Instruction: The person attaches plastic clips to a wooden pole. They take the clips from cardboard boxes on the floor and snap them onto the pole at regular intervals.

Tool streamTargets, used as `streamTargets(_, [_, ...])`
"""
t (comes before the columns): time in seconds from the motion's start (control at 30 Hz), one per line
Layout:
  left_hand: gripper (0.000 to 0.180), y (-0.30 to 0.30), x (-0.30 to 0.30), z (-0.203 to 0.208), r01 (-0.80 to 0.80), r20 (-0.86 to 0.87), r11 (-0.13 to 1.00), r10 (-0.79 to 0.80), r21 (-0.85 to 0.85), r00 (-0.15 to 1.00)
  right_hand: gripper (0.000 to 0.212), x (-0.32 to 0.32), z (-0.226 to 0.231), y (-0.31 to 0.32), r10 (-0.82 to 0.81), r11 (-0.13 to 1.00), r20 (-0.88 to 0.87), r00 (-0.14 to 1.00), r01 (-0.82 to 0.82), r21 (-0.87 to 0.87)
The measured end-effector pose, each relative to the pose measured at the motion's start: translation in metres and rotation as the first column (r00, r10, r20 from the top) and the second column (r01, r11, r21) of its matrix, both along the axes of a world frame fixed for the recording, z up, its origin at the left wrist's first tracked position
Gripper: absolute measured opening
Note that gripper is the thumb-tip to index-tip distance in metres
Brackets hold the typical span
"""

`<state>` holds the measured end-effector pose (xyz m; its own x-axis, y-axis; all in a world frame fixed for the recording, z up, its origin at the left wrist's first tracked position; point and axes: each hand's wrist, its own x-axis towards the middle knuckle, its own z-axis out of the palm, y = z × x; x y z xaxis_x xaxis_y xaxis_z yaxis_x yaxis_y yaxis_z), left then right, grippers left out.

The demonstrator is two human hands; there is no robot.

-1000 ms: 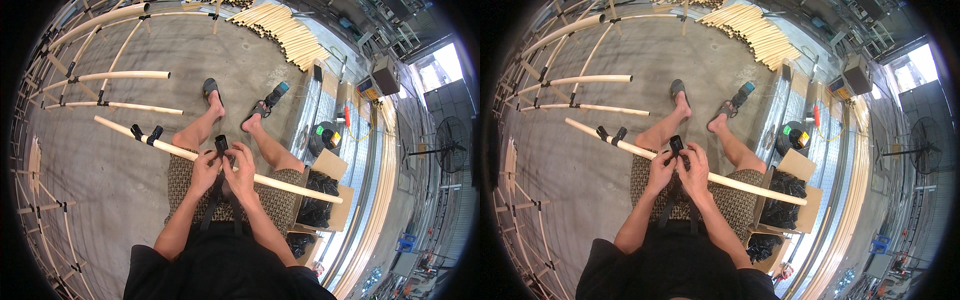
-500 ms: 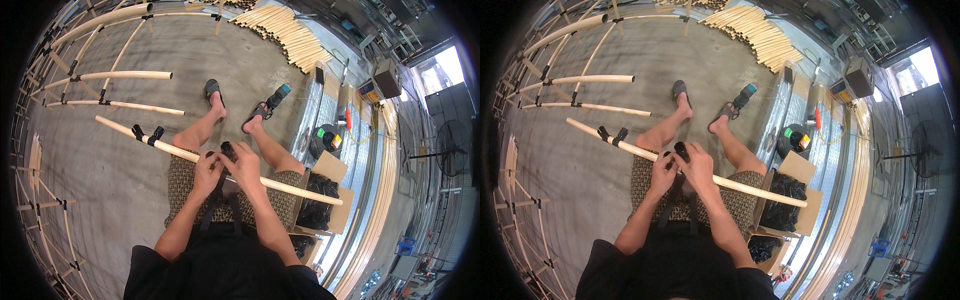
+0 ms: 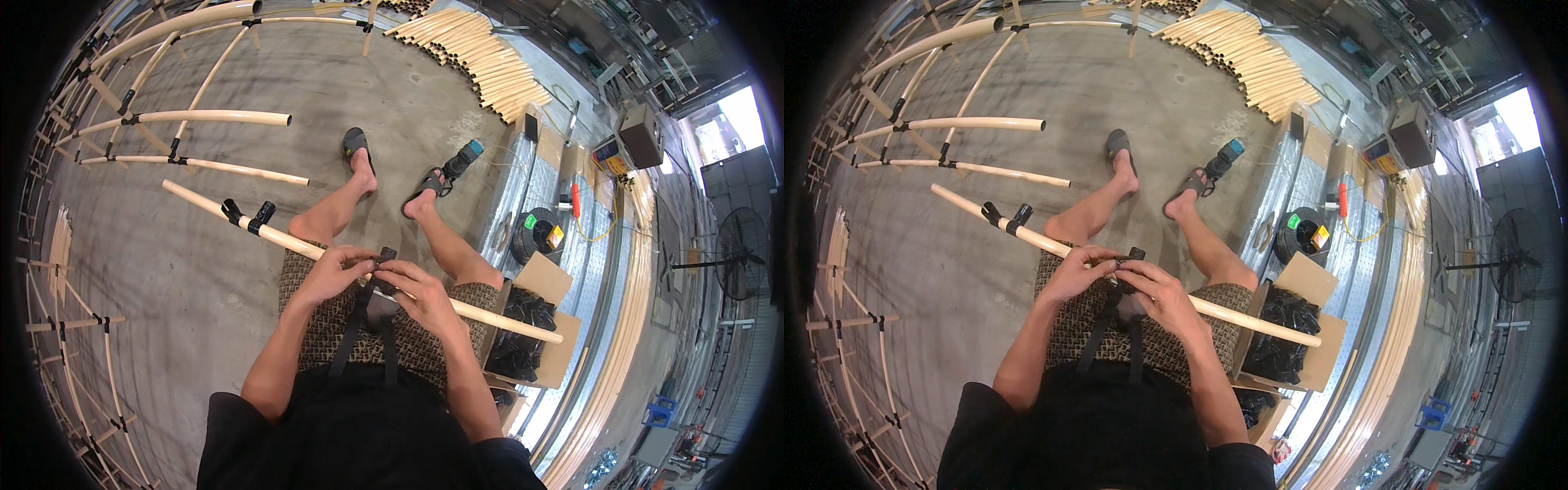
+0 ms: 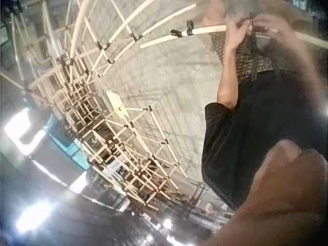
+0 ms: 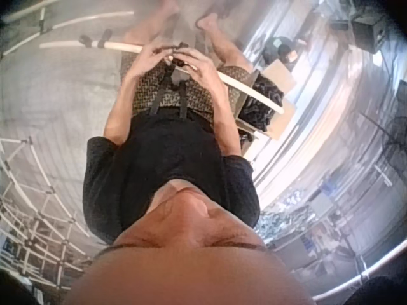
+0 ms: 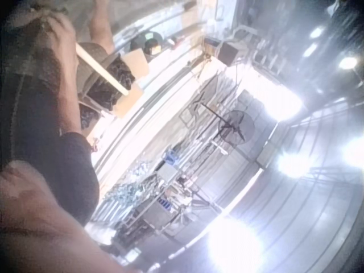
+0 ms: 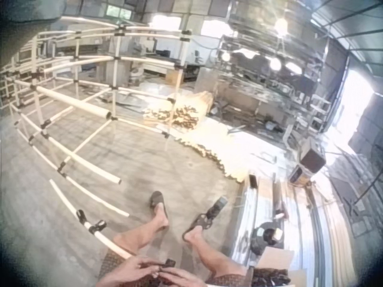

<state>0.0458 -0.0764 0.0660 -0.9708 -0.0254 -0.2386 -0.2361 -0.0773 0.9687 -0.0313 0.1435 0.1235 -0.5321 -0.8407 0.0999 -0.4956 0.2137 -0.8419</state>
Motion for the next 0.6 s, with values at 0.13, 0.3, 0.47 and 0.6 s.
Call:
streamTargets(0.13, [0.028, 0.001, 0.003, 0.001, -0.036, 0.039, 0.997, 0.033, 0.061, 0.999, 0.056, 0.009, -0.009, -0.001, -0.001, 0.997, -0.065, 0.998, -0.004, -0.075])
streamTargets(0.3, [0.025, 0.017, 0.007, -0.005, -0.159, -0.058, 0.959, 0.150, -0.234, 0.987, 0.057, 0.022, -0.002, 0.004, -0.053, 0.997, 0.099, 0.994, 0.047, 0.063])
streamTargets(0.47, [0.026, 0.021, 0.011, 0.001, -0.172, -0.063, 0.944, 0.160, -0.281, 0.985, 0.053, 0.033, -0.013, 0.006, -0.102, 0.993, -0.021, 0.995, 0.101, -0.059])
streamTargets(0.6, [0.025, 0.020, 0.010, 0.002, -0.161, -0.062, 0.943, 0.149, -0.292, 0.987, 0.049, 0.039, -0.024, 0.007, -0.168, 0.981, 0.003, 0.986, 0.168, -0.094])
